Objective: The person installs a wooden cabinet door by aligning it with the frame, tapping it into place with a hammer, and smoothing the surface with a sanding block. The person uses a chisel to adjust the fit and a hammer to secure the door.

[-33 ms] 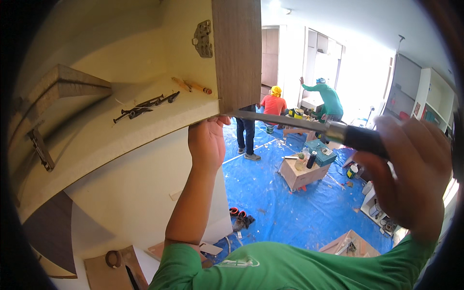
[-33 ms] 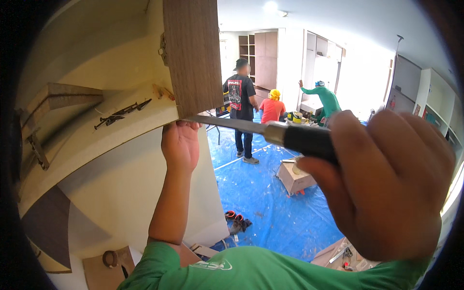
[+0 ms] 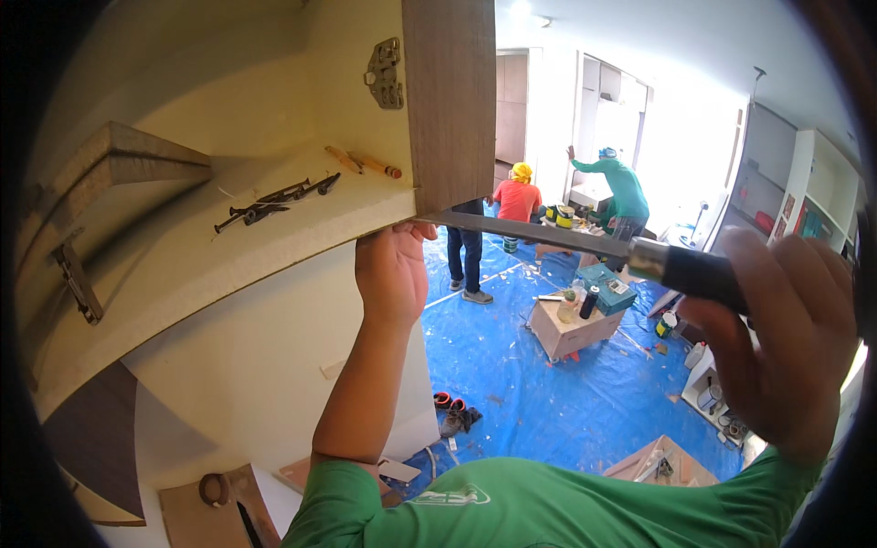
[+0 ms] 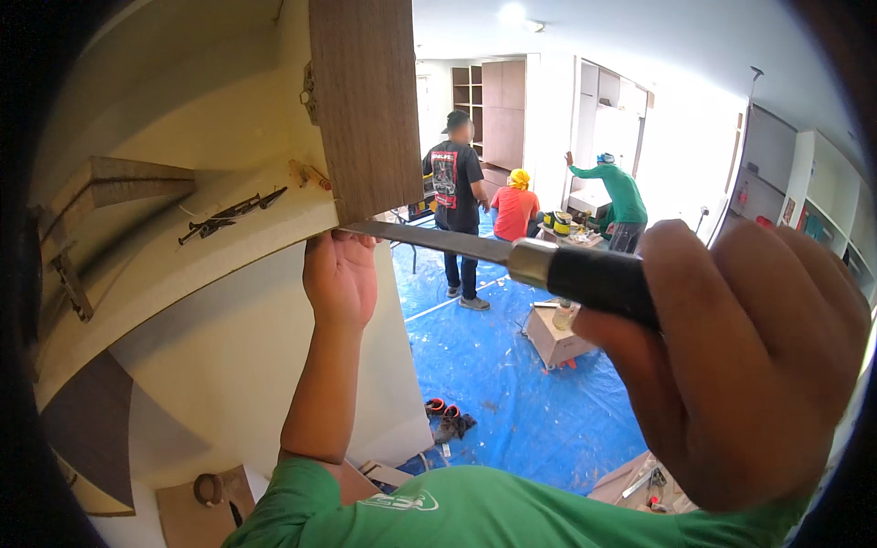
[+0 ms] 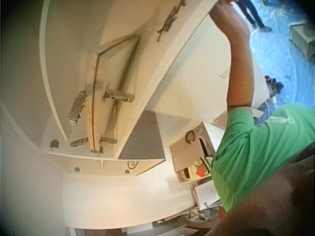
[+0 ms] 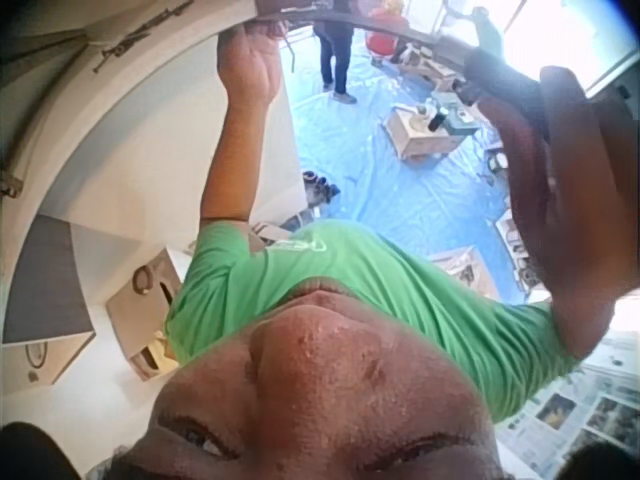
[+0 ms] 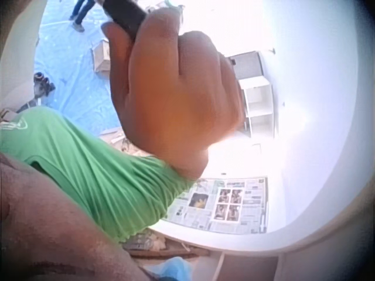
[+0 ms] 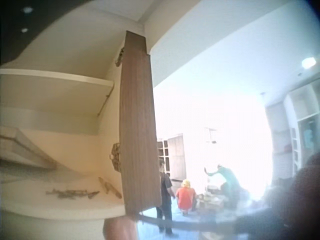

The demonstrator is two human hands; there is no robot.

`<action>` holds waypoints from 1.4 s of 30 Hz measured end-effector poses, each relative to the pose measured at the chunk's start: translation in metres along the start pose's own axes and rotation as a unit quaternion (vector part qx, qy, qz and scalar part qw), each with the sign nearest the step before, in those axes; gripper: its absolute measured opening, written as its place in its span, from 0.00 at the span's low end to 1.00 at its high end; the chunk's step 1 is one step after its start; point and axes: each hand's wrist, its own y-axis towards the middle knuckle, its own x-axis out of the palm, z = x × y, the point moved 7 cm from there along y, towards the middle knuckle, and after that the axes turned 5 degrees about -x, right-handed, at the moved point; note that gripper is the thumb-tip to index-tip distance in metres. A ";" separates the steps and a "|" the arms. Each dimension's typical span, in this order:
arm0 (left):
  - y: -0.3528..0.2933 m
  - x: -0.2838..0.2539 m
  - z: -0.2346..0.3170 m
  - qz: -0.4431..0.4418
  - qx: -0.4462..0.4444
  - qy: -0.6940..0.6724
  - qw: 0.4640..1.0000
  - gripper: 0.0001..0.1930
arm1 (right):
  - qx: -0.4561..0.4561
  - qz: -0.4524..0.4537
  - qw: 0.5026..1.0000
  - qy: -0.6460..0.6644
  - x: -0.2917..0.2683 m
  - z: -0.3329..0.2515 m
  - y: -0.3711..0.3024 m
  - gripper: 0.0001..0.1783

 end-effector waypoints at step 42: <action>0.010 0.011 -0.031 0.047 -0.017 -0.013 0.999 0.14 | -0.047 0.046 0.998 0.001 0.030 0.026 -0.008 0.21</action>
